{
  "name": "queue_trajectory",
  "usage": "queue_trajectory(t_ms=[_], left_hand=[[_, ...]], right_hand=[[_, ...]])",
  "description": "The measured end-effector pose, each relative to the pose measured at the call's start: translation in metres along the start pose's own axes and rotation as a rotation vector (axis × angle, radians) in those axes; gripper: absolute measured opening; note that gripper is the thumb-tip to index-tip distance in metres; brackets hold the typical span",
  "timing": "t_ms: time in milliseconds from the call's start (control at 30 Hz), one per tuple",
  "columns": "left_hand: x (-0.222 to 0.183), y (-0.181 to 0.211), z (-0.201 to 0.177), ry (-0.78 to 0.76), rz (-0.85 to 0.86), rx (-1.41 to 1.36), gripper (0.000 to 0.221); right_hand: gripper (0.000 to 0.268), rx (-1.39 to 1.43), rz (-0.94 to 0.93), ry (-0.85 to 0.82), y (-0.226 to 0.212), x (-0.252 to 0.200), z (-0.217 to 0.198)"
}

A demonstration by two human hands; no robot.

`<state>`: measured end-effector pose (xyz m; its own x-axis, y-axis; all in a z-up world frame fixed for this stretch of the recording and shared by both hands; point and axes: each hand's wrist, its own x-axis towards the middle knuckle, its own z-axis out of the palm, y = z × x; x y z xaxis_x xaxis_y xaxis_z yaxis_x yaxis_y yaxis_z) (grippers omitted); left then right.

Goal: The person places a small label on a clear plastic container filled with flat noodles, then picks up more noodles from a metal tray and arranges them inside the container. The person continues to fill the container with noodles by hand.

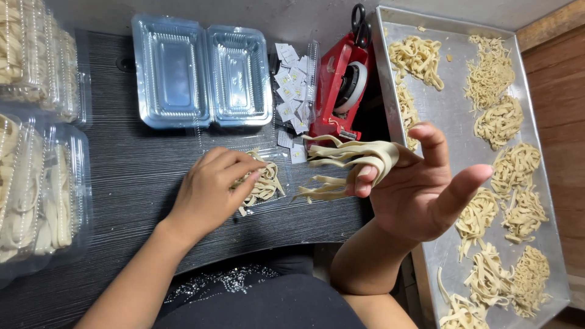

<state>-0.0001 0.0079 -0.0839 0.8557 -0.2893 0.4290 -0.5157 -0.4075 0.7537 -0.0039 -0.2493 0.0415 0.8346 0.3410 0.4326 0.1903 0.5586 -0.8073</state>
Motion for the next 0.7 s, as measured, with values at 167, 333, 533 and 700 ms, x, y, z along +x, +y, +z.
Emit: queue_trajectory(t_ms=[167, 333, 533, 700], left_hand=[[-0.01, -0.021, 0.011, -0.11, -0.104, 0.376, 0.025], [-0.004, -0.02, 0.016, -0.08, 0.025, 0.722, 0.023], [-0.005, -0.024, 0.022, -0.086, 0.038, 0.766, 0.021], [-0.005, -0.024, 0.025, -0.017, 0.044, 0.703, 0.016]], right_hand=[[0.07, -0.027, 0.028, 0.207, 0.003, -0.003, -0.001], [0.067, -0.078, -0.028, 0.247, 0.015, -0.024, -0.008], [0.073, -0.108, -0.002, 0.253, 0.034, -0.031, -0.017], [0.074, -0.088, 0.039, 0.273, 0.049, -0.037, -0.016]])
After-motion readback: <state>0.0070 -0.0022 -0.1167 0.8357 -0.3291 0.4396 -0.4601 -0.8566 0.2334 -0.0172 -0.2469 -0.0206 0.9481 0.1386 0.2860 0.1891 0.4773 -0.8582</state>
